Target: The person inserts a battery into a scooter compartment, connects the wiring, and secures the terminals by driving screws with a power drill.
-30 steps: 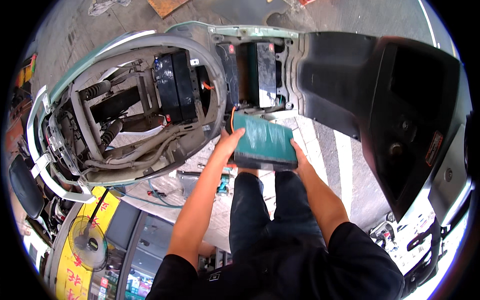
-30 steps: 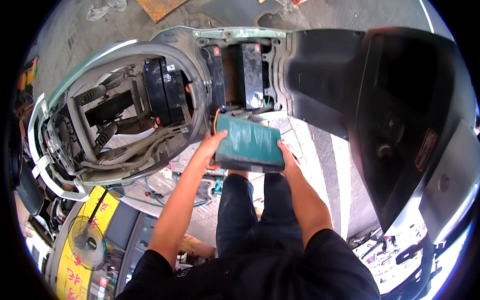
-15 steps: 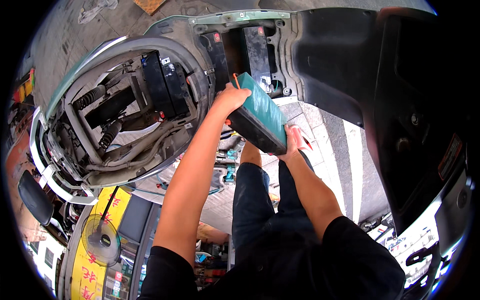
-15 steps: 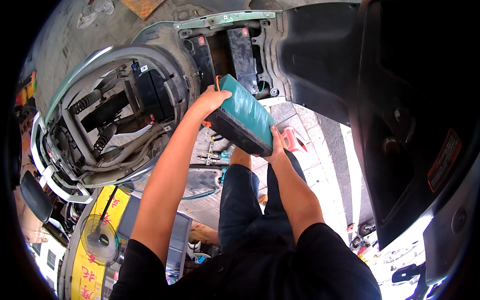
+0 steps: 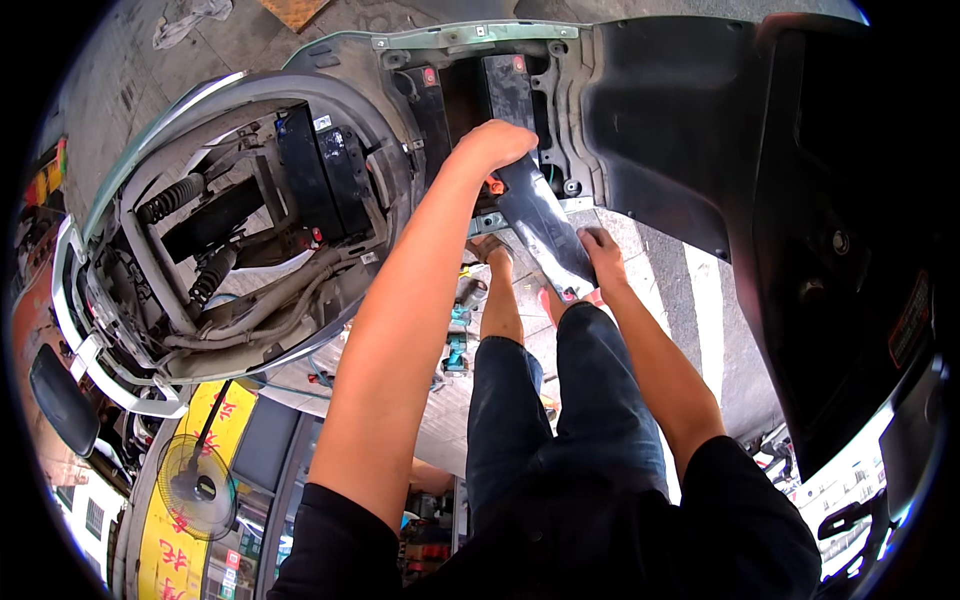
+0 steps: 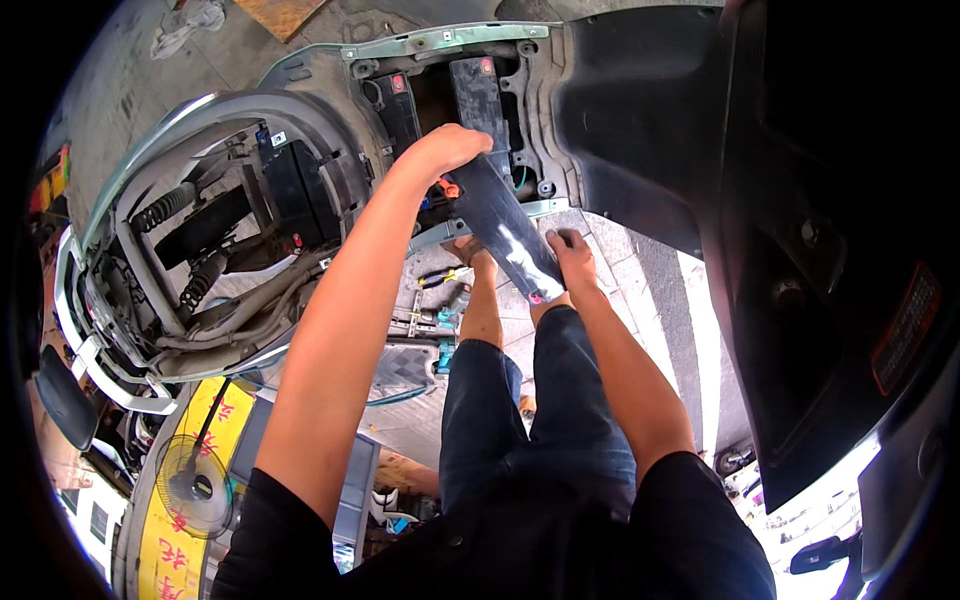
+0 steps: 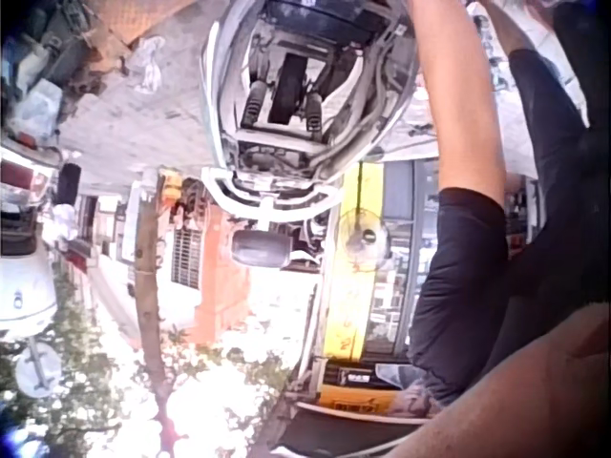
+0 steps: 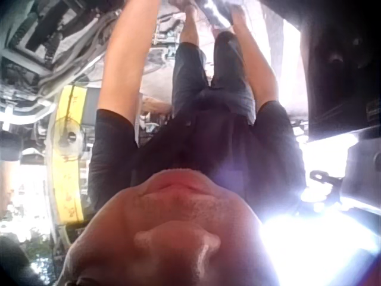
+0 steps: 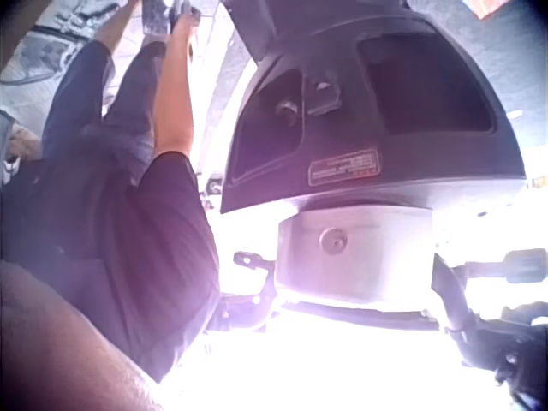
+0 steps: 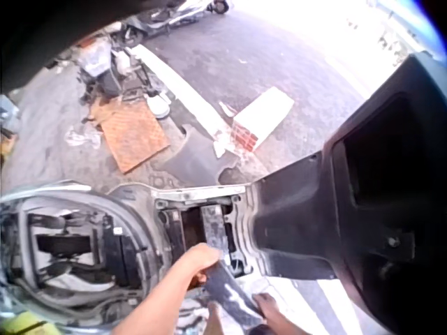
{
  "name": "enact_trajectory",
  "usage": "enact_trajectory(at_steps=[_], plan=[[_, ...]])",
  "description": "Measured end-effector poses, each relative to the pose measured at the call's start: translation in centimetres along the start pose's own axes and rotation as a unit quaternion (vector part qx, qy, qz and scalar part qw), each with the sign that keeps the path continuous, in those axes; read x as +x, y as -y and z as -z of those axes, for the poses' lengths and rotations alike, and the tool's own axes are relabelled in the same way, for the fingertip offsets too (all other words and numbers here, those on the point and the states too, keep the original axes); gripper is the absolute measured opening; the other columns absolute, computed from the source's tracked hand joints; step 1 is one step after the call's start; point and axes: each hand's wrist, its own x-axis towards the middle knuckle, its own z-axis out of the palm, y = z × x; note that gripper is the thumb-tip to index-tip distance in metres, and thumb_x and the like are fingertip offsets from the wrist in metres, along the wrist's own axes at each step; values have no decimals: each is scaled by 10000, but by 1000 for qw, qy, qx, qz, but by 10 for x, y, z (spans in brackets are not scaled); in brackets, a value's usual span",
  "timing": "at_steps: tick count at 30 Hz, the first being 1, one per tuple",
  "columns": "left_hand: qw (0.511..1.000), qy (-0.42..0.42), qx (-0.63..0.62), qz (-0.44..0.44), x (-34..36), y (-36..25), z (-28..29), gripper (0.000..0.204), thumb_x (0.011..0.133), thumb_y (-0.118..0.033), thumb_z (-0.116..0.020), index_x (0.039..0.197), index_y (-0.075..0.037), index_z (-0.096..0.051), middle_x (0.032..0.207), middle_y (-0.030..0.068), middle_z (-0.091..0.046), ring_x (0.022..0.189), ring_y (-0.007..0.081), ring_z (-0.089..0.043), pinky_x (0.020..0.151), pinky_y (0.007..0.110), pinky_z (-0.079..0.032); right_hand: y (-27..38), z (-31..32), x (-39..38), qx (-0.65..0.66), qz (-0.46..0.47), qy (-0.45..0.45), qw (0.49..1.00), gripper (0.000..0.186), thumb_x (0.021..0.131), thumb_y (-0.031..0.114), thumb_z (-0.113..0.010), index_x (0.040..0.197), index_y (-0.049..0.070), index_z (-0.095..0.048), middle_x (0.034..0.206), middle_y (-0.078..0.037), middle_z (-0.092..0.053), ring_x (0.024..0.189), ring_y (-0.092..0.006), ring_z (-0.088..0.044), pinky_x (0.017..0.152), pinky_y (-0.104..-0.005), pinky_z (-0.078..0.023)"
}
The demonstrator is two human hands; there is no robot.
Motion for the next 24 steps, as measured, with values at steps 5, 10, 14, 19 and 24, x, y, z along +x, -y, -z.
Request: enact_trajectory(at_steps=[5,10,14,19,24], plan=[[1000,-5,-23,-3,12,-7,1,496,762,-341,-633,1011,86,-662,1020,173,-686,887,284,-636,816,386,-481,73,7,-27,-44,153,2,987,359,1009,293,-426,1137,40,-645,1111,-209,-649,1030,-366,-615,910,-391,-446],[959,-41,-273,-59,20,16,-10,437,754,-242,-687,1098,26,-655,968,101,-679,844,191,-629,790,325,-486,102,1,-52,-131,272,4,953,699,838,425,-690,1370,47,-438,1215,-212,-562,1128,-379,-563,940,-431,-456],[944,-106,-262,-170,2,1,-18,474,787,-180,-710,1223,-16,-621,987,82,-680,866,131,-619,809,257,-480,122,-18,-55,-234,304,-65,921,1059,638,453,-834,1433,12,-291,1303,-227,-484,1193,-399,-501,978,-468,-444],[869,-145,-371,-292,-26,25,-22,367,970,-300,-550,1174,-15,-659,1164,64,-666,1089,136,-589,968,265,-416,131,-27,-54,-278,266,-69,920,1038,632,422,-838,1415,21,-287,1285,-218,-485,1161,-408,-521,959,-472,-457],[692,-280,-656,-112,-53,96,-118,396,969,-303,-549,1256,-31,-574,1123,83,-642,1033,196,-608,942,313,-447,164,-32,-51,-270,247,-63,928,992,642,431,-835,1376,18,-311,1240,-218,-497,1150,-412,-524,910,-491,-468]])
